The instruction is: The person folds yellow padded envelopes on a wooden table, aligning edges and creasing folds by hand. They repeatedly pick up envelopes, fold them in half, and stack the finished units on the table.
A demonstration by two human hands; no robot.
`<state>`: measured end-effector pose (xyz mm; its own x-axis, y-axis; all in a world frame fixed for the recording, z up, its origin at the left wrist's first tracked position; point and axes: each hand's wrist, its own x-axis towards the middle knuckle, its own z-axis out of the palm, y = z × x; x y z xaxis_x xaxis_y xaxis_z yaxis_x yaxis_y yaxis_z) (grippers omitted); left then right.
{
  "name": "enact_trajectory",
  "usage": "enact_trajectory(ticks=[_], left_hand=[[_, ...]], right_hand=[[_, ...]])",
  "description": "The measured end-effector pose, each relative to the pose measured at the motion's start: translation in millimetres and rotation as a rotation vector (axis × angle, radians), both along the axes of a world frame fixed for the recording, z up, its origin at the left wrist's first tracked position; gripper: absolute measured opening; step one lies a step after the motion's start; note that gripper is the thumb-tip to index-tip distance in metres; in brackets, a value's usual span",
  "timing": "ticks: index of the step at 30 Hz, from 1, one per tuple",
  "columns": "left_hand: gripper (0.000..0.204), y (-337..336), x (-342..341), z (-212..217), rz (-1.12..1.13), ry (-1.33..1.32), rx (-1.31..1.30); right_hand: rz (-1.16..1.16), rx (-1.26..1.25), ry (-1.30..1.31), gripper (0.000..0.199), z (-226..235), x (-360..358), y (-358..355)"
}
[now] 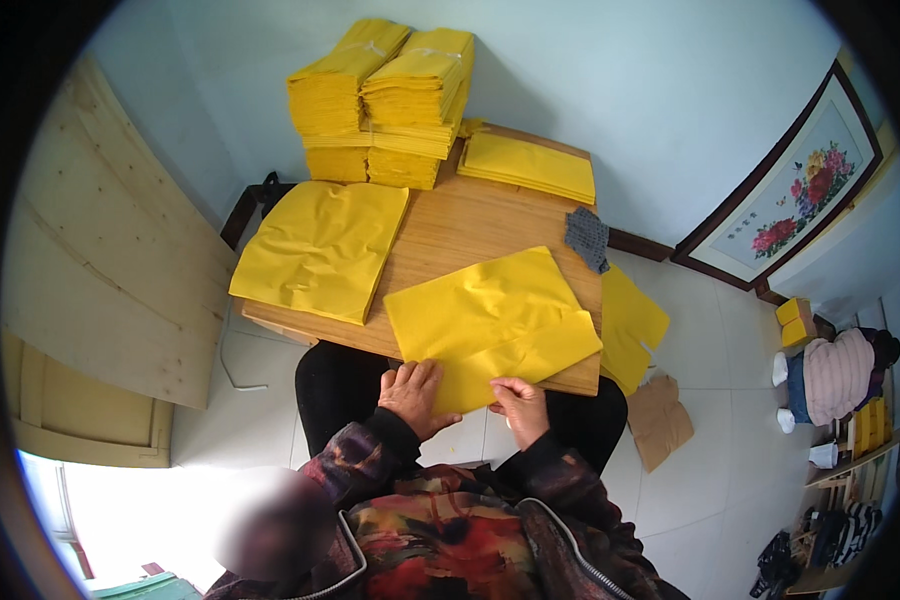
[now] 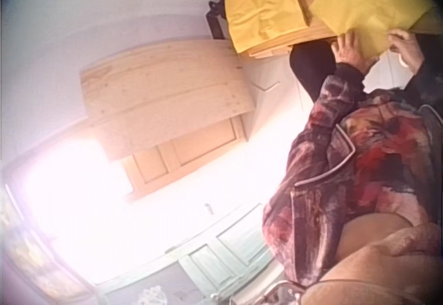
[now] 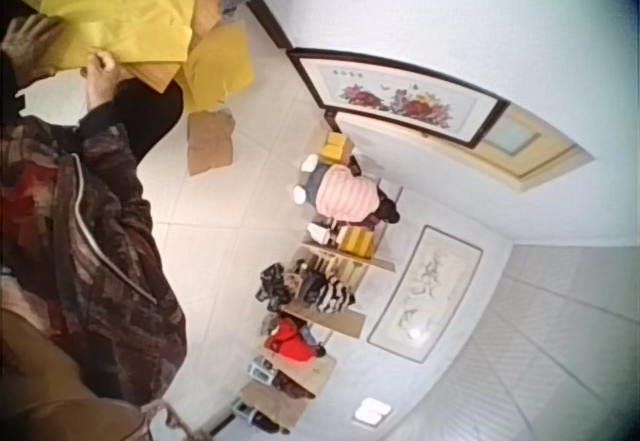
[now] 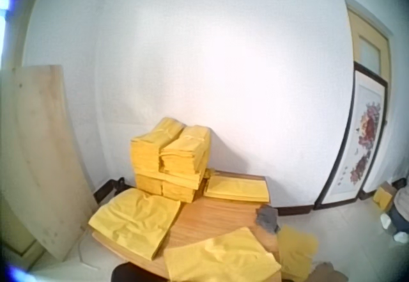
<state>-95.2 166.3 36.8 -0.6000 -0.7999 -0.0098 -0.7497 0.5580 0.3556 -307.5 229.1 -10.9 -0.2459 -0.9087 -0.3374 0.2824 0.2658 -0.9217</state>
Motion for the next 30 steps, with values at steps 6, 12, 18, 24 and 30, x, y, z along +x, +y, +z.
enact_trajectory(ticks=[6, 12, 18, 24, 30], left_hand=[[0.060, 10.4, 12.1, 3.3, -0.109, 0.233, -0.043], [0.060, 2.3, 3.2, 2.3, -0.145, 0.288, -0.038], [0.095, -26.9, -8.2, -7.1, -0.175, 0.026, -0.058], [0.100, -45.5, -21.1, -11.0, -0.242, -0.115, -0.059], [0.104, -48.7, -23.6, -6.7, -0.271, -0.202, -0.063]], right_hand=[[0.682, 0.062, 0.662, 0.014, 48.0, -107.9, -29.6], [0.957, 0.214, 1.444, 0.012, 80.2, -135.8, -144.8], [0.812, -0.036, 1.609, 0.010, 67.9, -104.8, -208.2], [0.460, -0.522, 1.466, 0.015, 54.7, -90.4, -138.1], [0.514, -0.398, 1.497, 0.045, 36.0, -56.6, -68.3]])
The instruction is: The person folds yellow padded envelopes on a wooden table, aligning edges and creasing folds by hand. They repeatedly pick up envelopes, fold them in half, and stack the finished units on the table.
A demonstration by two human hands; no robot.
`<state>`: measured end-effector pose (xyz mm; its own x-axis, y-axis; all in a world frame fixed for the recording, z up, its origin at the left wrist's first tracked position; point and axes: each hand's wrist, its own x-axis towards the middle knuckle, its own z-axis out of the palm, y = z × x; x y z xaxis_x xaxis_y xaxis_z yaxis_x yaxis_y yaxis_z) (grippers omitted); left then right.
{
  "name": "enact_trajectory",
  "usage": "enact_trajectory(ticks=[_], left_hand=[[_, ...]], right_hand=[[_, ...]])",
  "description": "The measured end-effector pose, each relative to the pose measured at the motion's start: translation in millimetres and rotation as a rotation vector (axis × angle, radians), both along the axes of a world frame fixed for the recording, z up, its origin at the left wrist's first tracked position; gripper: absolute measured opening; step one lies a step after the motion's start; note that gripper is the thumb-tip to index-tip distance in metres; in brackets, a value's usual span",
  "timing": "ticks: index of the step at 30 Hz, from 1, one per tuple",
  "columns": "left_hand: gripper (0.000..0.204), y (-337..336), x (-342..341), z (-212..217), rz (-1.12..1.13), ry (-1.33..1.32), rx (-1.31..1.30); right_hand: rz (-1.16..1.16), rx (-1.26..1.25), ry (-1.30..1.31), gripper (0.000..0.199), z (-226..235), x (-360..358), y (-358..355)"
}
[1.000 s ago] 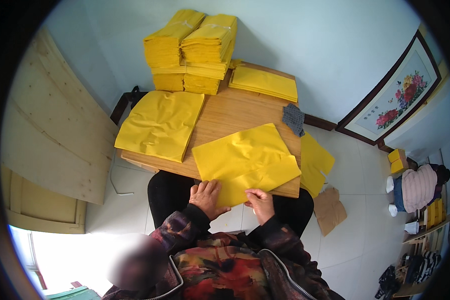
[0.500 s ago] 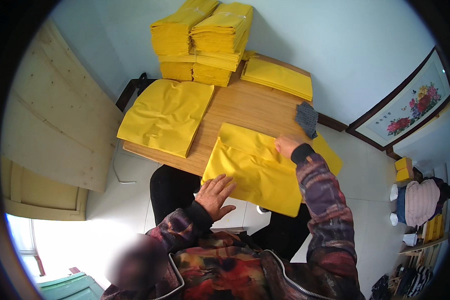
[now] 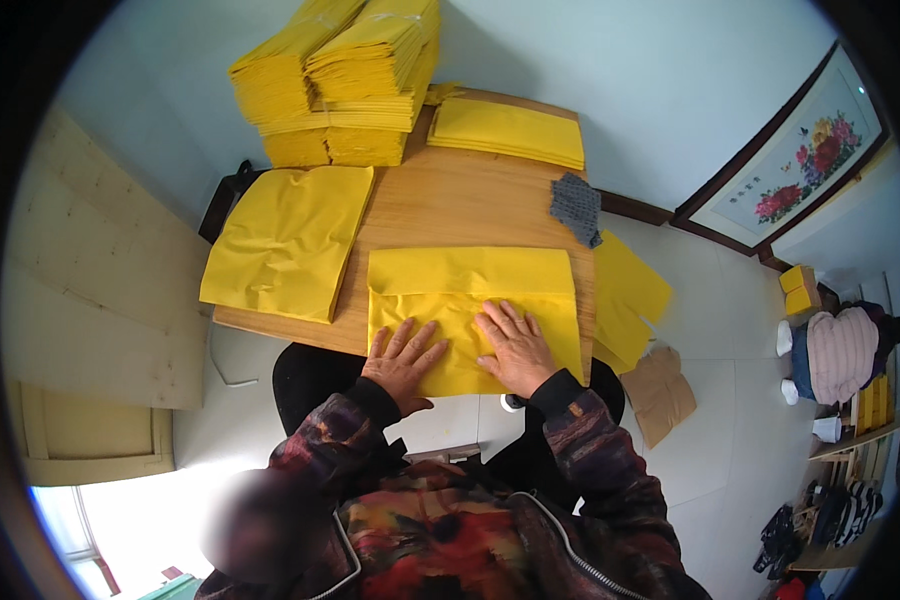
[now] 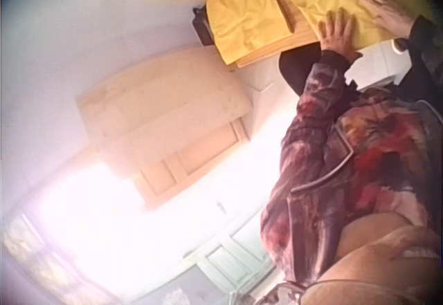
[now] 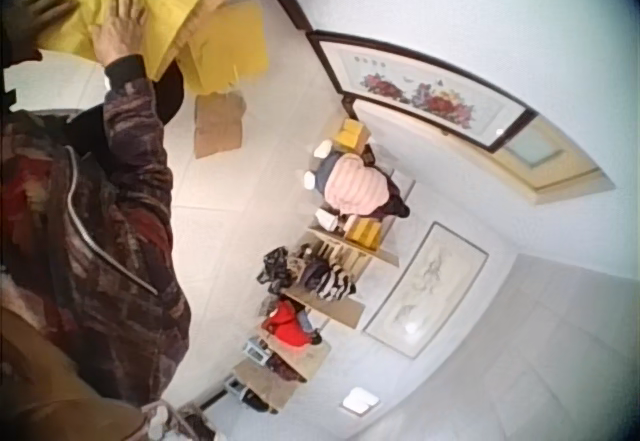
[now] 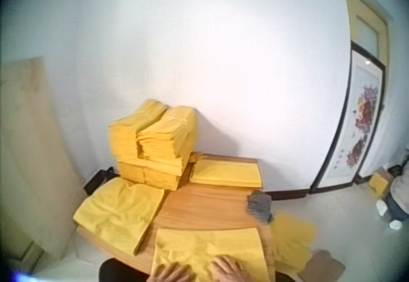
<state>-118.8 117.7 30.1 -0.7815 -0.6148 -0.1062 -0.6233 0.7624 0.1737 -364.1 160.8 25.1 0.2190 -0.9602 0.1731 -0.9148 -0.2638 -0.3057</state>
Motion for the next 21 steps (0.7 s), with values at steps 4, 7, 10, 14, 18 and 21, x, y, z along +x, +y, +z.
enact_trajectory(ticks=[4, 7, 10, 14, 18, 21], left_hand=[[0.100, 4.8, 1.3, -7.0, -0.004, 0.006, -0.073], [0.088, 7.4, 9.7, -18.3, 0.035, 0.002, -0.130], [0.071, 9.0, 23.8, -30.0, 0.044, 0.029, -0.249], [0.057, 7.2, 34.9, -37.5, 0.029, 0.130, -0.329], [0.047, 5.9, 39.9, -33.7, 0.019, 0.222, -0.379], [0.041, 3.0, 43.0, -28.8, -0.010, 0.297, -0.407]], right_hand=[[0.006, 0.092, -0.180, 0.046, 7.7, -16.2, 0.2], [-0.036, 0.018, -0.150, 0.046, 22.4, -44.0, 8.0], [-0.058, 0.148, -0.100, 0.049, 27.5, -60.4, 25.0], [-0.030, 0.165, -0.081, 0.053, 25.4, -65.4, 46.4], [-0.062, 0.261, -0.077, 0.060, 34.3, -72.6, 59.2], [-0.020, 0.284, -0.069, 0.065, 45.1, -73.6, 68.4]])
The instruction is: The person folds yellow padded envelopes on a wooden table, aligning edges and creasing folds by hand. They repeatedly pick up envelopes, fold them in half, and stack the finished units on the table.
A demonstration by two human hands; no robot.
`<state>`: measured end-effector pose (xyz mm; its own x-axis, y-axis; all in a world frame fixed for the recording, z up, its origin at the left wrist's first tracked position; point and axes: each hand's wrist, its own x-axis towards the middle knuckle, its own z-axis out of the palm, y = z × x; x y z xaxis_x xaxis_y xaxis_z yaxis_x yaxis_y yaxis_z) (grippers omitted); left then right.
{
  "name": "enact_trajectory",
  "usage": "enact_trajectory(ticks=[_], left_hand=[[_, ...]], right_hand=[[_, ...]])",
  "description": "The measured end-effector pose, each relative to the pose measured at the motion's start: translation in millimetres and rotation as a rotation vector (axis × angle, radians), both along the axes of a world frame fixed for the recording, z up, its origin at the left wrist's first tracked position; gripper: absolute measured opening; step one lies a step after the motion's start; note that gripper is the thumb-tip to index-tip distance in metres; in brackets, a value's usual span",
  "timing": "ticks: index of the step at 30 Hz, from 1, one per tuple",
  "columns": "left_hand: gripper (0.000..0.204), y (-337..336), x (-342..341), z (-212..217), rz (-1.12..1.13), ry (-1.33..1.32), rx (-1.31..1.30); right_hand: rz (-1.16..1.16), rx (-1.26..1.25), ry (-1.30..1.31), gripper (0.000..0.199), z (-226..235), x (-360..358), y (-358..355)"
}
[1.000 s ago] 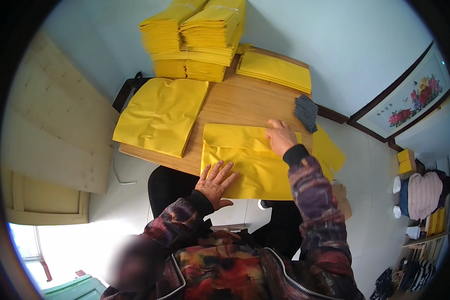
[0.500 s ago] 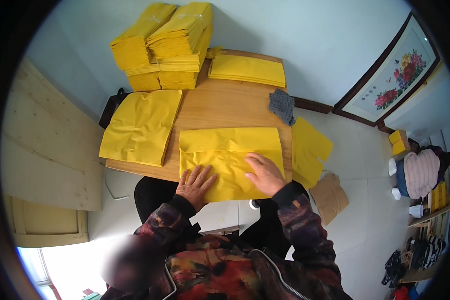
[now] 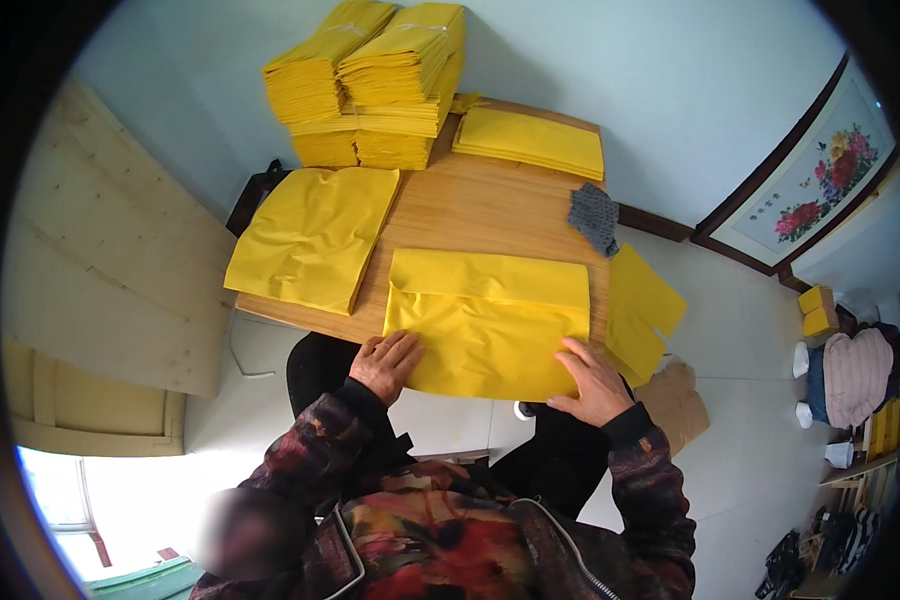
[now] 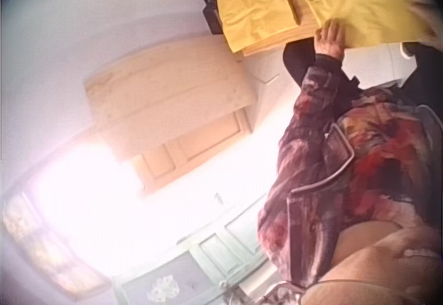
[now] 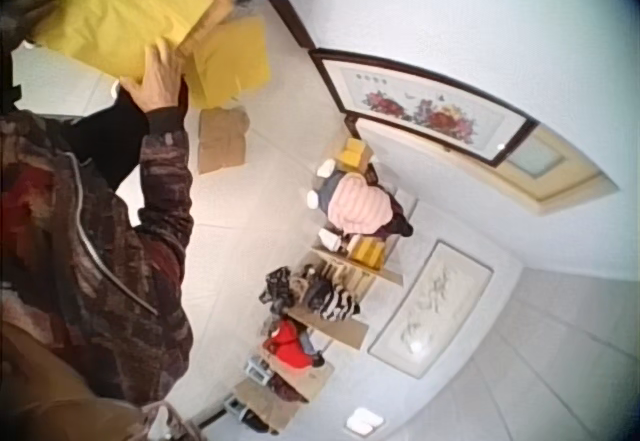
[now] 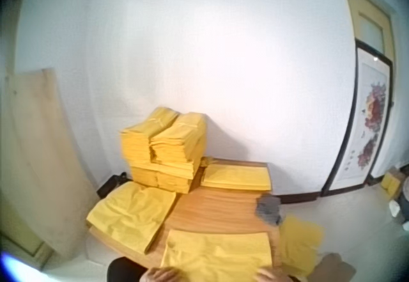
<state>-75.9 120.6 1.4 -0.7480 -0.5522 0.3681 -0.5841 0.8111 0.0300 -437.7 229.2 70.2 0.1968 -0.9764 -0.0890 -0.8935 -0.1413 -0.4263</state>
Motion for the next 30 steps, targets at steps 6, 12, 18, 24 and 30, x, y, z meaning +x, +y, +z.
enact_trajectory(ticks=[6, 12, 18, 24, 30], left_hand=[[0.037, -14.1, 6.3, 7.8, -0.037, 0.106, 0.223], [0.030, -35.2, 11.9, 16.0, -0.127, 0.240, 0.445], [0.023, -44.5, 16.7, 18.4, -0.167, 0.314, 0.655], [0.021, -46.7, 21.9, 22.5, -0.131, 0.397, 0.784], [0.009, -52.7, 27.9, 19.5, 0.137, 0.523, 1.115]], right_hand=[[0.043, 0.045, 0.212, 0.076, 4.1, 1.8, 15.0], [0.065, -0.089, 0.179, 0.065, -12.8, -11.5, 17.6], [0.083, -0.151, 0.049, 0.053, -25.2, -26.1, 13.0], [0.040, -0.192, -0.155, 0.026, -26.6, -27.0, 4.6], [-0.239, -0.043, -0.364, 0.020, -14.7, -23.9, -11.9]])
